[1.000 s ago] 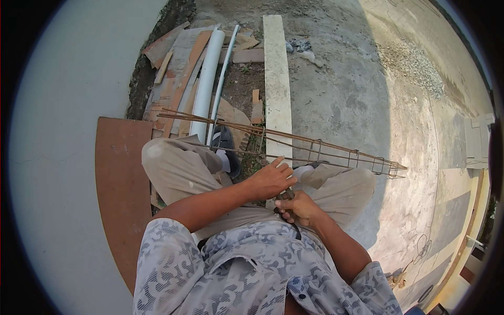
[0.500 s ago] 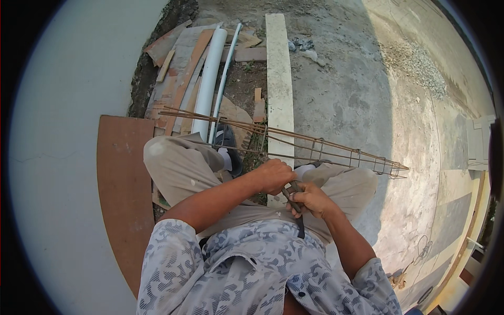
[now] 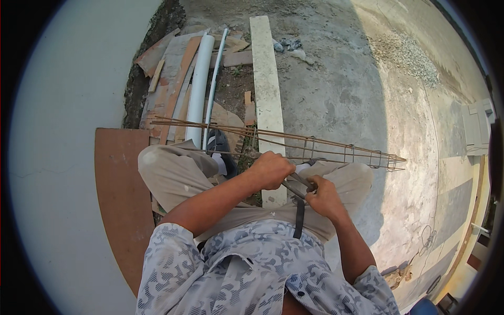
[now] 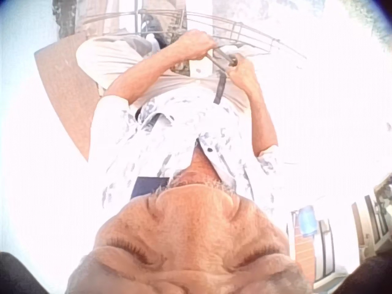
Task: Using wire and pliers to tie and secure rebar for a concrete column.
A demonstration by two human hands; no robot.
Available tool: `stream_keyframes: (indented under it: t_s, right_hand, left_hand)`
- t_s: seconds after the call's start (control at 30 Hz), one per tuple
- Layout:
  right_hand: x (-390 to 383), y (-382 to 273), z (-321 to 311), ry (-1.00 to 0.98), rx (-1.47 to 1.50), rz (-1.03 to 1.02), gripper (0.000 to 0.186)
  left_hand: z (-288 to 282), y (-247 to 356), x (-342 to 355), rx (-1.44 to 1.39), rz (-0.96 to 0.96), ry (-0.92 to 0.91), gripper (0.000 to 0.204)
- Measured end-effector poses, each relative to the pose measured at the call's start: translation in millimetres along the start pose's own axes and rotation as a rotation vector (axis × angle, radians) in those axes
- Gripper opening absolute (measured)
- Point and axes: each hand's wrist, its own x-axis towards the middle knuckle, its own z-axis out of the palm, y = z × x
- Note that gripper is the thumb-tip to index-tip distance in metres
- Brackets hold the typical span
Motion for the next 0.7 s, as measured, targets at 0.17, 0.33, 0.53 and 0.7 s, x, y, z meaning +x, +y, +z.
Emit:
stream_keyframes:
  t_s: [0.17, 0.33, 0.53, 0.7]
  right_hand:
    - [5.5, -10.9, -29.8, 0.024, 0.572, 0.075, 0.036]
    - [5.5, 6.6, -72.9, 0.325, 0.145, -0.345, 0.023]
    - [-13.4, -26.4, -114.4, 0.771, -0.35, -0.557, 0.022]
    - [-51.6, -60.0, -154.9, 0.9, -0.383, -0.57, 0.022]
  left_hand:
    - [-24.7, -14.8, -7.8, 0.073, -0.054, 0.288, 0.016]
    - [-48.1, -26.2, -13.7, -0.001, -0.028, 0.255, 0.021]
    - [-59.8, -16.6, -15.1, -0.885, -0.018, 0.394, 0.054]
    - [-80.3, -37.6, -1.5, -1.86, -0.013, 0.588, 0.068]
